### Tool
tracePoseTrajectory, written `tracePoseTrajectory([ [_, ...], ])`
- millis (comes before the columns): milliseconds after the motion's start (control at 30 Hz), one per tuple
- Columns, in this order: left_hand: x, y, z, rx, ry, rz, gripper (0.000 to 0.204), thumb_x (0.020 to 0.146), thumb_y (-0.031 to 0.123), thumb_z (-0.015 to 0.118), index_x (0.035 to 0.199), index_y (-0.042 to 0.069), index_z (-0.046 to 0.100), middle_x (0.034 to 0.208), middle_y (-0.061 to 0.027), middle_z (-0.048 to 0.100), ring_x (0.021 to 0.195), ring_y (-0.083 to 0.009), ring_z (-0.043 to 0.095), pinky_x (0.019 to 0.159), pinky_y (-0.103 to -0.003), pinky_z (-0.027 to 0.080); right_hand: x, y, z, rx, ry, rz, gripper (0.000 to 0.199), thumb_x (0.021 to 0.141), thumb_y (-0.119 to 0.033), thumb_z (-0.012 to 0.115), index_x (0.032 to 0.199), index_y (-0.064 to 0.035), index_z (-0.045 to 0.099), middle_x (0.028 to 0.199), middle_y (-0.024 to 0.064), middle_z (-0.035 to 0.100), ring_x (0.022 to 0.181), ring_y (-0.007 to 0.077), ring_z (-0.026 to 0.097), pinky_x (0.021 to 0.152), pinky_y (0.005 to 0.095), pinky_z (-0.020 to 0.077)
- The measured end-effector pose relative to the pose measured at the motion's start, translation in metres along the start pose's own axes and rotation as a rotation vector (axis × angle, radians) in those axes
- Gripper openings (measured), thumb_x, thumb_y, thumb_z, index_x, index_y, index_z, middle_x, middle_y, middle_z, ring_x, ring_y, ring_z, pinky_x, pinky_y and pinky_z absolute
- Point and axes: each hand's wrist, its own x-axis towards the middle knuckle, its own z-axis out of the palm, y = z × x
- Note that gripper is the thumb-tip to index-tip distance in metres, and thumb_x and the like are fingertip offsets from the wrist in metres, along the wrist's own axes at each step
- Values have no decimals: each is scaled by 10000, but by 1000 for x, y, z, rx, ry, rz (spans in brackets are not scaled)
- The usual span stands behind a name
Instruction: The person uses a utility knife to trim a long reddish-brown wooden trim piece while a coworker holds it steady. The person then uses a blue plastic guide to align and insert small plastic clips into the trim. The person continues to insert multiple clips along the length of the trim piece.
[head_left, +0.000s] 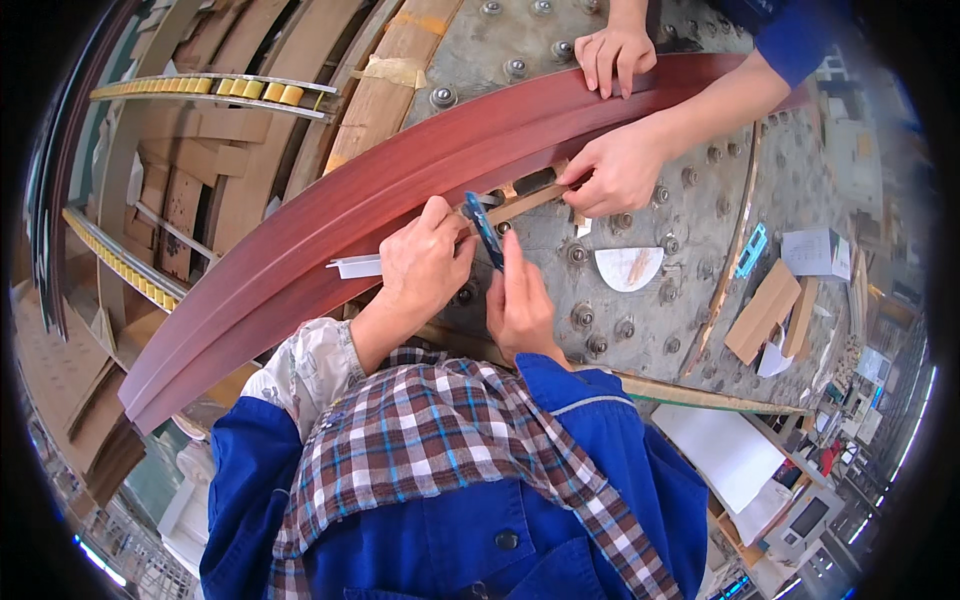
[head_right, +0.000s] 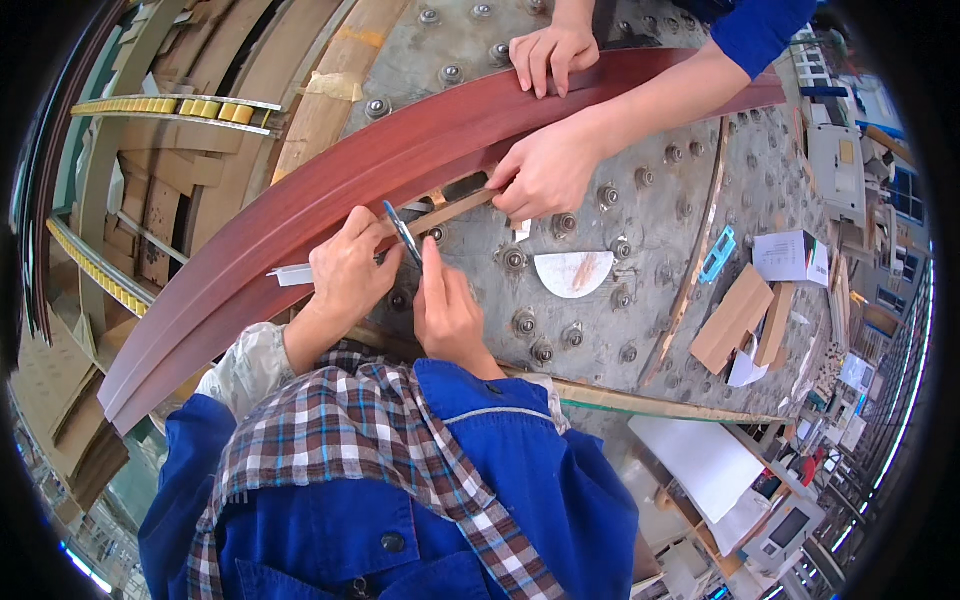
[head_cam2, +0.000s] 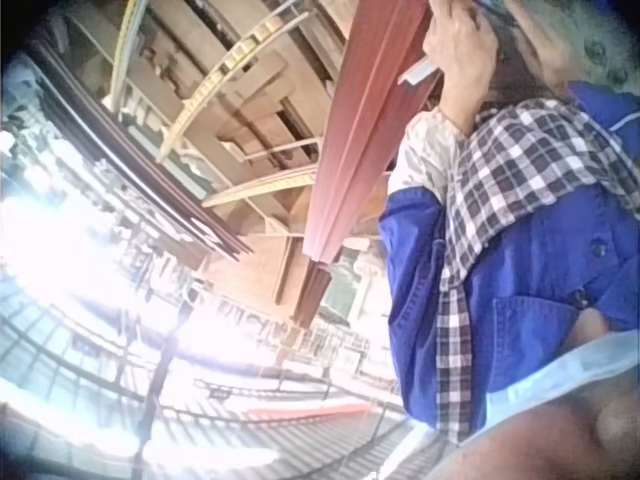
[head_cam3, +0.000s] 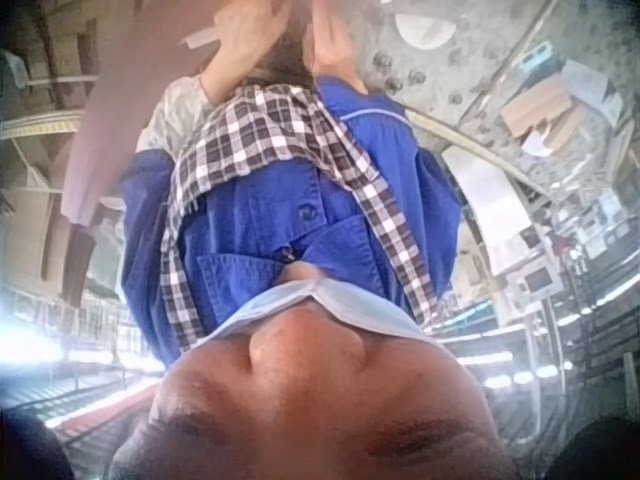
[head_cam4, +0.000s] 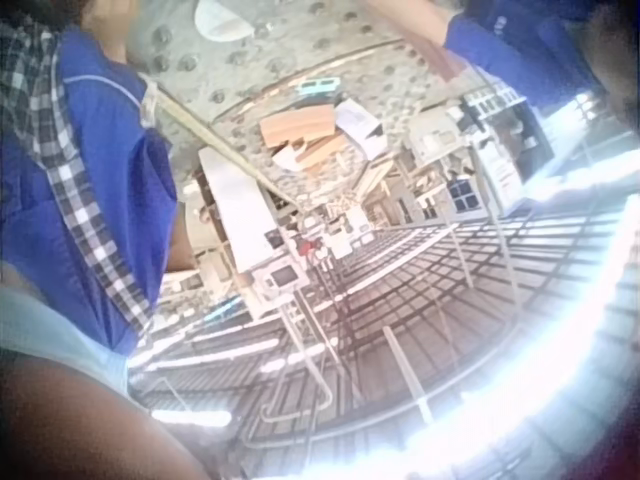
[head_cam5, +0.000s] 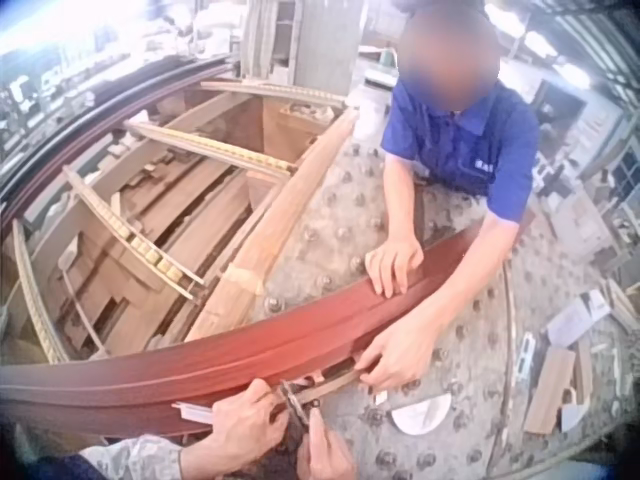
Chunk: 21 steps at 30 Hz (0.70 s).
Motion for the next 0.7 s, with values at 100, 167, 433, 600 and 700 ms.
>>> tracePoseTrajectory([
  [100,3,-1,3,-8,12,13,126,785,177,726,819,70,670,857,-56,534,686,-261,642,573,-384,502,7,-7,2,98,193,20,550,814,78,603,1351,101,484,877,171,612,734,299,623,630,367,526],
  [167,0,-4,7,-17,35,21,138,763,165,751,841,79,676,838,-37,546,675,-258,630,549,-377,487,7,-4,2,-94,-33,61,541,814,72,606,1339,115,481,893,186,624,729,306,623,634,370,528],
  [433,3,-3,6,12,66,56,122,792,167,714,806,60,658,816,-63,526,648,-270,634,542,-380,497,5,0,3,-52,-32,55,539,826,60,592,1352,97,485,899,167,621,722,292,613,641,362,525],
  [600,4,-4,4,-25,73,45,108,791,150,711,800,58,655,820,-68,527,642,-279,631,541,-391,496,10,-6,-2,35,126,3,549,857,65,589,1382,107,433,894,184,650,745,313,626,665,379,529],
  [700,5,-5,4,-8,46,19,103,789,142,711,802,57,655,829,-69,533,648,-284,631,540,-394,495,9,2,4,-78,-88,7,526,870,61,580,1365,141,421,960,192,677,755,308,641,679,368,539],
])
